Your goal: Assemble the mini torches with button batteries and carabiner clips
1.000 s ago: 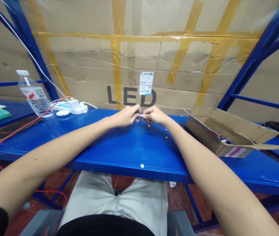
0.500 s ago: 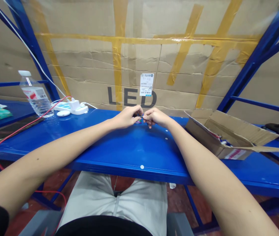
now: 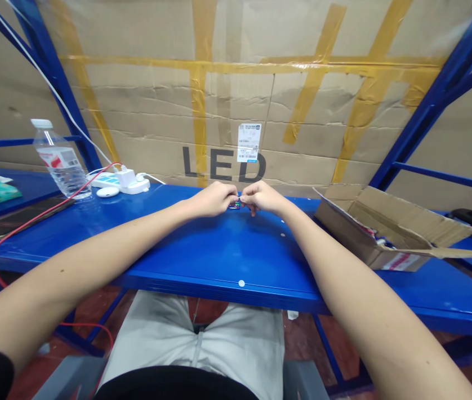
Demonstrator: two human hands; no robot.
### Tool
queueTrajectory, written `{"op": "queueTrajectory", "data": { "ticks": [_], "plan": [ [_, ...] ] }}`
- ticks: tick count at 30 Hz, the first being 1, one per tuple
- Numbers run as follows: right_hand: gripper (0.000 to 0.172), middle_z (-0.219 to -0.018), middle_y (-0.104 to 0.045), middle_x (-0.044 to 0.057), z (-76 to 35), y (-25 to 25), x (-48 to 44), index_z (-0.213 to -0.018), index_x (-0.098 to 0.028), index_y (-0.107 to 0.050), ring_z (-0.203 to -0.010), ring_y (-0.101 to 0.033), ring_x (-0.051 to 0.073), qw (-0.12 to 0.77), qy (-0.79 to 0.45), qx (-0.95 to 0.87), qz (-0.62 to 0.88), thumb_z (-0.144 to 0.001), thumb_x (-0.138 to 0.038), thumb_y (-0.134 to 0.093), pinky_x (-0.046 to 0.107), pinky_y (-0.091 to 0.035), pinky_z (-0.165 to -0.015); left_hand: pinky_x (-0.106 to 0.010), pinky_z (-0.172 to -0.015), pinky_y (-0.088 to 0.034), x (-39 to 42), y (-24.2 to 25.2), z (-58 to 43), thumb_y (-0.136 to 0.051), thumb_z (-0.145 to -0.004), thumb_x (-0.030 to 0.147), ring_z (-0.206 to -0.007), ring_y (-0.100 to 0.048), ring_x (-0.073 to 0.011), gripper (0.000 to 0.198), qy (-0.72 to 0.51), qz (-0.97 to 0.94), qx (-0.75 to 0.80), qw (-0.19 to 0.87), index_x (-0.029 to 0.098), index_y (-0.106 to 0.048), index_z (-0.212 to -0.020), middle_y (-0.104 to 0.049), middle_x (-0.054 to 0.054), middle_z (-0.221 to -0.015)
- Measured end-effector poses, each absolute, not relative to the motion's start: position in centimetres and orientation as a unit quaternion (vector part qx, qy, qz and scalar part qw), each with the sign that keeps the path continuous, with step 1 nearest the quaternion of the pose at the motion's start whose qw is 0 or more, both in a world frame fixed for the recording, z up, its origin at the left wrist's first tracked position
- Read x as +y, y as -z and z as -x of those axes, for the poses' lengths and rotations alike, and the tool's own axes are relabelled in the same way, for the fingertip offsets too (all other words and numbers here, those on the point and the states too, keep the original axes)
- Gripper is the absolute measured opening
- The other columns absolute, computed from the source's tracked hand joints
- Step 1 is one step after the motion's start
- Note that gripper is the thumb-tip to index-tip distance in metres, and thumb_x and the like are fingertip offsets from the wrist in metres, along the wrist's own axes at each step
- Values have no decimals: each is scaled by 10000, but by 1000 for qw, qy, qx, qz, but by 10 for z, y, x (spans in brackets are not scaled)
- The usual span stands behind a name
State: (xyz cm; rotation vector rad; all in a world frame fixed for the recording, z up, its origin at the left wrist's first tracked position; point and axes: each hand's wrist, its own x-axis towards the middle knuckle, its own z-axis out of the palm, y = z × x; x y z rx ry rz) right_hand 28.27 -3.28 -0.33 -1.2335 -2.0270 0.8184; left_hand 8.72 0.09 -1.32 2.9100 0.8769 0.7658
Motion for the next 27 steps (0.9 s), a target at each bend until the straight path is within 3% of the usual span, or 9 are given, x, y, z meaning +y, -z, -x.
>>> {"op": "queueTrajectory", "data": {
  "ticks": [6,10,14,18,23,27],
  "plan": [
    [190,-478,-570,26,-288,4,-30,-592,-148,-635,-438,-509,130,325,-343,-758,450,-717,-283,-680,255,-323,-445,-307,-693,-440,-4,16,-86,-520,-927,195,-781,-618,-196,96,-297,-927,228,23,166,-594,-874,-689,-74,-854],
    [150,-494,-566,20,-286,6,-30,-548,-151,-619,-392,-423,95,345,-387,-731,444,-673,-214,-672,252,-357,-422,-304,-689,-420,-6,19,-87,-507,-920,144,-794,-604,-195,87,-304,-932,194,17,179,-524,-843,-660,-76,-862],
    [138,-389,-419,-25,-284,6,-31,-515,-158,-602,-365,-299,78,373,-443,-690,434,-642,-171,-653,276,-431,-436,-310,-714,-420,-6,22,-88,-466,-934,123,-819,-591,-199,108,-311,-934,177,-11,189,-489,-851,-636,-81,-885],
    [112,-351,-297,-52,-283,2,-33,-545,-151,-617,-366,-266,81,348,-499,-668,429,-656,-153,-608,272,-419,-438,-315,-710,-416,-6,22,-89,-475,-941,177,-796,-573,-198,96,-328,-929,169,-38,192,-486,-847,-610,-70,-850],
    [150,-410,-357,-47,-287,-4,-35,-553,-154,-590,-384,-297,76,369,-453,-687,432,-690,-172,-649,279,-425,-459,-314,-711,-426,-7,17,-90,-458,-924,147,-793,-584,-187,104,-369,-914,167,13,173,-526,-849,-636,-74,-847],
    [198,-464,-519,7,-292,-9,-35,-574,-143,-609,-411,-440,106,341,-336,-744,466,-723,-238,-697,268,-384,-459,-292,-677,-440,-2,16,-90,-551,-898,182,-731,-600,-156,70,-391,-892,184,129,165,-593,-843,-668,-39,-787]
  ]
}}
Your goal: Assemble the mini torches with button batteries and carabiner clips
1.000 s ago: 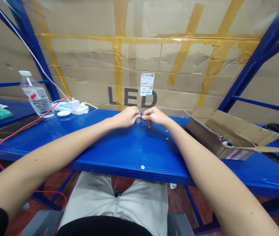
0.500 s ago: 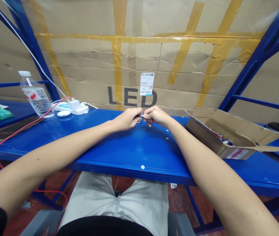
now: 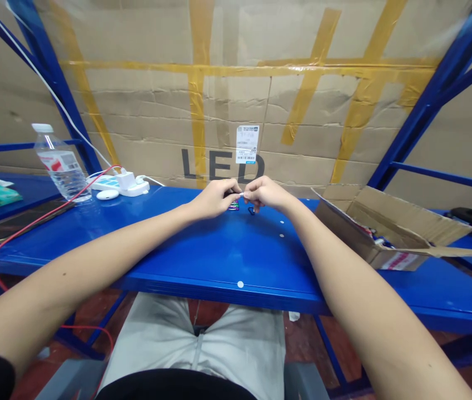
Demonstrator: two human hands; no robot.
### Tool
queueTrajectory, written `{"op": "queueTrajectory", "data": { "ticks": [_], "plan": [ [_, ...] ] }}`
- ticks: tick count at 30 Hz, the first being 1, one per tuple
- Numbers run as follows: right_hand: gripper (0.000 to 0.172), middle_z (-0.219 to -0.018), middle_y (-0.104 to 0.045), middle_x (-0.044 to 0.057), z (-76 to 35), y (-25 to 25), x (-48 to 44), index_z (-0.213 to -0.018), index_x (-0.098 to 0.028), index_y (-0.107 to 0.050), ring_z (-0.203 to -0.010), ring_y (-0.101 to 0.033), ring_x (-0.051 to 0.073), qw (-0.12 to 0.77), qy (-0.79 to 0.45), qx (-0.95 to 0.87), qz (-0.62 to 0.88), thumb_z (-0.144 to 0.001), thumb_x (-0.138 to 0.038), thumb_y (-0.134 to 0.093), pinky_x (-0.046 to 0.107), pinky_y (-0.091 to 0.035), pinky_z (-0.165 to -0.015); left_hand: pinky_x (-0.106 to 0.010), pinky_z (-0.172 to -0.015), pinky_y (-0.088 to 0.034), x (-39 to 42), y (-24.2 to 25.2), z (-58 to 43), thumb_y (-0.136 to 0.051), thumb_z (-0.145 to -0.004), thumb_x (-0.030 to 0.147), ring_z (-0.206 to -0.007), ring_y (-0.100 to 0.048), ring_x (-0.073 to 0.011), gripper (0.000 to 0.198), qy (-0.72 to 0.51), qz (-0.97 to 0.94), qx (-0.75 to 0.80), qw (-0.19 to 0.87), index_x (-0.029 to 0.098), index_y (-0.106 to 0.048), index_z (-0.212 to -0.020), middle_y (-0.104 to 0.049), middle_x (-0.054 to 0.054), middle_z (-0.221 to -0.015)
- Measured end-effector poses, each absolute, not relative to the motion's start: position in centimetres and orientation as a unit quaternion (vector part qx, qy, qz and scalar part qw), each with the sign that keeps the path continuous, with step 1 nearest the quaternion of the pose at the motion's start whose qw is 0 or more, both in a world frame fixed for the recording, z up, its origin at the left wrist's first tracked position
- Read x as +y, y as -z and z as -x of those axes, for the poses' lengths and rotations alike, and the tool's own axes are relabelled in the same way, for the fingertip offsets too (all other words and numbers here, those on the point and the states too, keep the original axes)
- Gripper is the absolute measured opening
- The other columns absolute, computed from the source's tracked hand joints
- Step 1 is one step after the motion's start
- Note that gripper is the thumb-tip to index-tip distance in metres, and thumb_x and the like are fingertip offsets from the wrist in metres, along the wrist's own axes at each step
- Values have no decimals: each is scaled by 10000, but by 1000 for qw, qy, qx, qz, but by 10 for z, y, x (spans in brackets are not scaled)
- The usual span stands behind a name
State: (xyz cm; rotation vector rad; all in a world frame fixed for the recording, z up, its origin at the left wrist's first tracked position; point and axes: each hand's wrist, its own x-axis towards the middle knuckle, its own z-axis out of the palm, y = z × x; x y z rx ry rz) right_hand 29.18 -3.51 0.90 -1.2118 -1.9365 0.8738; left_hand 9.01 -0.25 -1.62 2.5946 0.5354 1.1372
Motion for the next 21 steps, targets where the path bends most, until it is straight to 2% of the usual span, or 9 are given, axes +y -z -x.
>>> {"op": "queueTrajectory", "data": {
  "ticks": [4,9,14,21],
  "plan": [
    [290,-483,-560,26,-291,-10,-36,-594,-146,-614,-456,-529,140,322,-259,-784,463,-785,-352,-686,272,-397,-486,-278,-687,-475,4,16,-89,-662,-837,235,-767,-633,-148,88,-409,-855,190,258,153,-636,-855,-703,-45,-841],
    [274,-512,-563,12,-284,-7,-38,-643,-147,-643,-461,-537,133,322,-204,-796,470,-802,-369,-666,265,-410,-491,-241,-563,-414,4,13,-90,-546,-911,206,-607,-568,-105,87,-365,-826,255,345,149,-575,-853,-678,-37,-733],
    [314,-488,-562,17,-283,-6,-39,-580,-157,-597,-458,-536,135,326,-203,-801,459,-798,-372,-668,265,-402,-489,-257,-618,-416,3,12,-89,-588,-881,182,-645,-563,-110,114,-386,-848,220,288,150,-558,-776,-637,-18,-712],
    [261,-465,-579,31,-287,-5,-36,-588,-147,-623,-413,-474,114,342,-304,-772,442,-747,-341,-698,261,-351,-454,-273,-655,-408,2,17,-88,-581,-884,202,-710,-579,-138,98,-401,-883,180,168,168,-565,-793,-654,-12,-763]
  ]
}}
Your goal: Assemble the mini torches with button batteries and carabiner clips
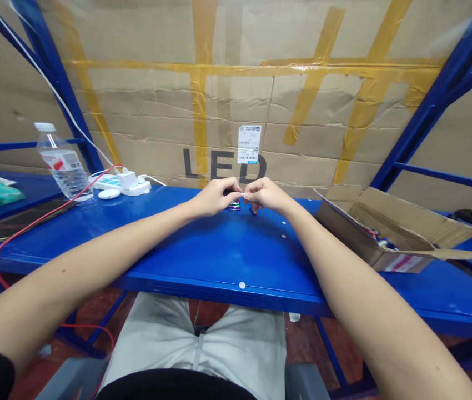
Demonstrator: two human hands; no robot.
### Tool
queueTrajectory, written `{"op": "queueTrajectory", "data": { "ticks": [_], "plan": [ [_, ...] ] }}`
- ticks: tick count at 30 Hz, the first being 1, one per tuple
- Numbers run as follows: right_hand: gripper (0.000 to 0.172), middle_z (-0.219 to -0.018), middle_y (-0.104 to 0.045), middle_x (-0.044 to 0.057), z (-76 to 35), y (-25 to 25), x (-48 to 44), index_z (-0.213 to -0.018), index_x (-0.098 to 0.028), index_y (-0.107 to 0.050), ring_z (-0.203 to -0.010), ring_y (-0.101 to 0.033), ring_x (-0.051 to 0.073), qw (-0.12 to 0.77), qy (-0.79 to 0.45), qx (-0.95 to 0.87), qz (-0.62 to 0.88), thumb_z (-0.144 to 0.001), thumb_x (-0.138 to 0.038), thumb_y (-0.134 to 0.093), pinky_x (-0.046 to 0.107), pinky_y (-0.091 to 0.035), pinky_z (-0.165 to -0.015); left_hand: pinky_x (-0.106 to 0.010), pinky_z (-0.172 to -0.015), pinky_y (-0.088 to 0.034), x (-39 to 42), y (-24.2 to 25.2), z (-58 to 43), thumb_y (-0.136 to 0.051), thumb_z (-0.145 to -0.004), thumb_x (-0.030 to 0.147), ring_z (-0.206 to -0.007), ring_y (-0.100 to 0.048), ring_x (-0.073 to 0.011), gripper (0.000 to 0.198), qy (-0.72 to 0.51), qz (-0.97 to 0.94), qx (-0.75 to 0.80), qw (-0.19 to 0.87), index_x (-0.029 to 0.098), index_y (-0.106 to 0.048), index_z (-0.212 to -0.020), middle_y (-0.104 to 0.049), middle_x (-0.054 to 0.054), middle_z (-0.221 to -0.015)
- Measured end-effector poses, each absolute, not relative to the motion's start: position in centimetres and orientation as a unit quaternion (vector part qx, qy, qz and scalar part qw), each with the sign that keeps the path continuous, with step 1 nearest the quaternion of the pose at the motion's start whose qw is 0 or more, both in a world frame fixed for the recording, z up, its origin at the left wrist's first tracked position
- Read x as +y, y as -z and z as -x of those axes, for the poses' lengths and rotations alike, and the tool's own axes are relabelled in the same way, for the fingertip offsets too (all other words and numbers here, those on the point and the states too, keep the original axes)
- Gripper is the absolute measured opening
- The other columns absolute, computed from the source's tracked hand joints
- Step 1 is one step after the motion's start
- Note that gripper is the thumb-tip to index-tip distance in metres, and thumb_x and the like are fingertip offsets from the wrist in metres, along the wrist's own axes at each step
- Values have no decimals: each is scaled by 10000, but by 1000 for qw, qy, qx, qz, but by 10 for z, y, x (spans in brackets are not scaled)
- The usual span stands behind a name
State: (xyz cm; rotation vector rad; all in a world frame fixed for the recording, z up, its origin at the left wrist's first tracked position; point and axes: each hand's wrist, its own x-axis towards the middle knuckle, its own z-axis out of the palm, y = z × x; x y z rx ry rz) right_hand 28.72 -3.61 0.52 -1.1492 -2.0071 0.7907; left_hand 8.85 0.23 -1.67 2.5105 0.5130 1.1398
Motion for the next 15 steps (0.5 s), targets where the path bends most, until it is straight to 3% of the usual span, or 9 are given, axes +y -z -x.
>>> {"op": "queueTrajectory", "data": {
  "ticks": [8,15],
  "plan": [
    [186,-408,-406,-36,-286,4,-33,-591,-142,-648,-395,-353,90,381,-460,-690,408,-680,-273,-744,296,-450,-474,-290,-736,-438,0,13,-87,-544,-918,173,-803,-626,-166,93,-379,-911,148,66,181,-586,-836,-693,-32,-847],
    [176,-419,-389,-42,-284,2,-35,-602,-150,-646,-411,-312,87,378,-469,-681,416,-704,-261,-737,295,-455,-482,-301,-773,-437,0,12,-87,-528,-923,161,-849,-613,-178,86,-370,-914,156,51,187,-577,-858,-682,-46,-890]
  ]
}}
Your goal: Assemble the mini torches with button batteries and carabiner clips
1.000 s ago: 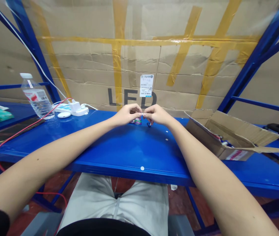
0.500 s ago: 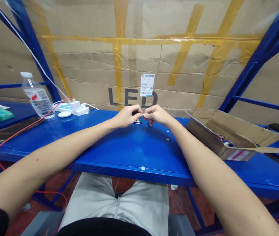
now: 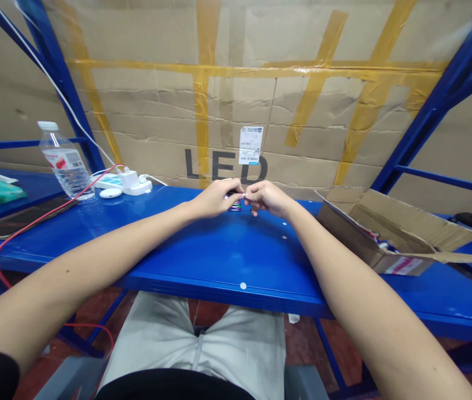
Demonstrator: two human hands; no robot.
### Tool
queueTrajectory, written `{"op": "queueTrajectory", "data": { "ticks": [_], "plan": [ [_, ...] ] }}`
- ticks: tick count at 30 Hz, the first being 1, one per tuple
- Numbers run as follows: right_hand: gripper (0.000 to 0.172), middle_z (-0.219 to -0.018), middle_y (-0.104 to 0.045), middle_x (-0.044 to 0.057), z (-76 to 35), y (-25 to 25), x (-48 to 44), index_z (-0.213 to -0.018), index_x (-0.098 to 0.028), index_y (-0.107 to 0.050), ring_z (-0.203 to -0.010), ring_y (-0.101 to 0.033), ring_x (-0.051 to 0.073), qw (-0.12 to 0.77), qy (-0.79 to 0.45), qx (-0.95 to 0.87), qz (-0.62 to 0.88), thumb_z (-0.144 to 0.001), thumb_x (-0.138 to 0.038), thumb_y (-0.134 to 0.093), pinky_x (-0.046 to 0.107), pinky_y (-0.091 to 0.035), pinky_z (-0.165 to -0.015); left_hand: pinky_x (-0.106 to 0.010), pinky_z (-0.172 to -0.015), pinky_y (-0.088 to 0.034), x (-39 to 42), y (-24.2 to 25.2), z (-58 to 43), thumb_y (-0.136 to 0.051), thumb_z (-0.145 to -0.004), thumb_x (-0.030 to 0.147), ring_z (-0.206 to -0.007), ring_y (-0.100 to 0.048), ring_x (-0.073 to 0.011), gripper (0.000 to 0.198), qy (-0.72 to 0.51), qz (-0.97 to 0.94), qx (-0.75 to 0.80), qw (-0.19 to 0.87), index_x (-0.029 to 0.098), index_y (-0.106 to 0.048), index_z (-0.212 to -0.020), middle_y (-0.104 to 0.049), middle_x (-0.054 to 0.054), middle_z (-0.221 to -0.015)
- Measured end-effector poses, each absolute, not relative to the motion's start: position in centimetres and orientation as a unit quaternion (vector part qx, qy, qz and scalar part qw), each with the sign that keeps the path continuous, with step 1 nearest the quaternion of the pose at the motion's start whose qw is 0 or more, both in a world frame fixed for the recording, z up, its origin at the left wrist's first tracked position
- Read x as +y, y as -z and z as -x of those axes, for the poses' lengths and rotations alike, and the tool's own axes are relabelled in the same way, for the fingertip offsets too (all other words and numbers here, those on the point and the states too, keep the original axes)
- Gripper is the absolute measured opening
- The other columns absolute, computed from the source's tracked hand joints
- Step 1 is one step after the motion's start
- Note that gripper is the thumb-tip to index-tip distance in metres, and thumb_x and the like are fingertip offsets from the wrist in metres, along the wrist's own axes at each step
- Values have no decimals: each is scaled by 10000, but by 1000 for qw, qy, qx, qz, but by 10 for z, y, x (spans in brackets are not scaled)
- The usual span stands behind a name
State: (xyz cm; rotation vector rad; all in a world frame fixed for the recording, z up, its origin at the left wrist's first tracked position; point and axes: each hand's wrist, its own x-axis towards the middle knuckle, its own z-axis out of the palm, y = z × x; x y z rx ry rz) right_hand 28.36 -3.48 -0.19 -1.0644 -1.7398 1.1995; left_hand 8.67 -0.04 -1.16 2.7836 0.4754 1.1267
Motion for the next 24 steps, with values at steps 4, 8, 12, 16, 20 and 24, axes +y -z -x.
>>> {"op": "queueTrajectory", "data": {
  "ticks": [4,8,12,16,20,24],
  "plan": [
    [161,-419,-372,-50,-288,2,-33,-635,-146,-655,-412,-293,89,369,-509,-664,404,-737,-258,-711,300,-448,-496,-313,-790,-425,0,12,-87,-523,-934,179,-868,-588,-189,91,-370,-916,151,41,194,-576,-861,-663,-45,-875],
    [152,-419,-370,-45,-293,3,-30,-662,-136,-658,-408,-297,95,358,-557,-639,392,-767,-244,-675,300,-436,-500,-316,-795,-414,-2,11,-88,-532,-929,177,-871,-559,-195,99,-368,-917,146,40,194,-570,-839,-639,-49,-848],
    [162,-434,-372,-40,-292,3,-29,-657,-143,-632,-409,-286,97,357,-568,-631,389,-781,-246,-649,301,-432,-498,-313,-795,-414,-4,9,-87,-537,-923,174,-872,-559,-193,104,-366,-918,149,39,193,-574,-827,-635,-45,-836],
    [204,-477,-432,-23,-292,0,-30,-716,-140,-646,-427,-373,114,344,-530,-656,412,-808,-323,-648,312,-459,-512,-296,-782,-435,4,9,-83,-554,-907,198,-832,-601,-161,69,-379,-907,139,117,183,-614,-877,-682,-31,-867],
    [186,-557,-545,14,-301,0,-26,-787,-137,-671,-478,-508,140,354,-319,-709,520,-821,-317,-645,289,-440,-501,-292,-768,-456,20,9,-77,-649,-833,256,-799,-619,-150,95,-416,-866,197,197,163,-672,-829,-698,-29,-825],
    [124,-779,-699,52,-308,9,-18,-873,-159,-709,-546,-570,140,227,-162,-753,597,-770,-173,-642,276,-451,-544,-295,-717,-448,30,7,-71,-709,-761,230,-714,-579,-134,97,-448,-820,261,242,142,-704,-801,-686,-37,-767]
  ]
}}
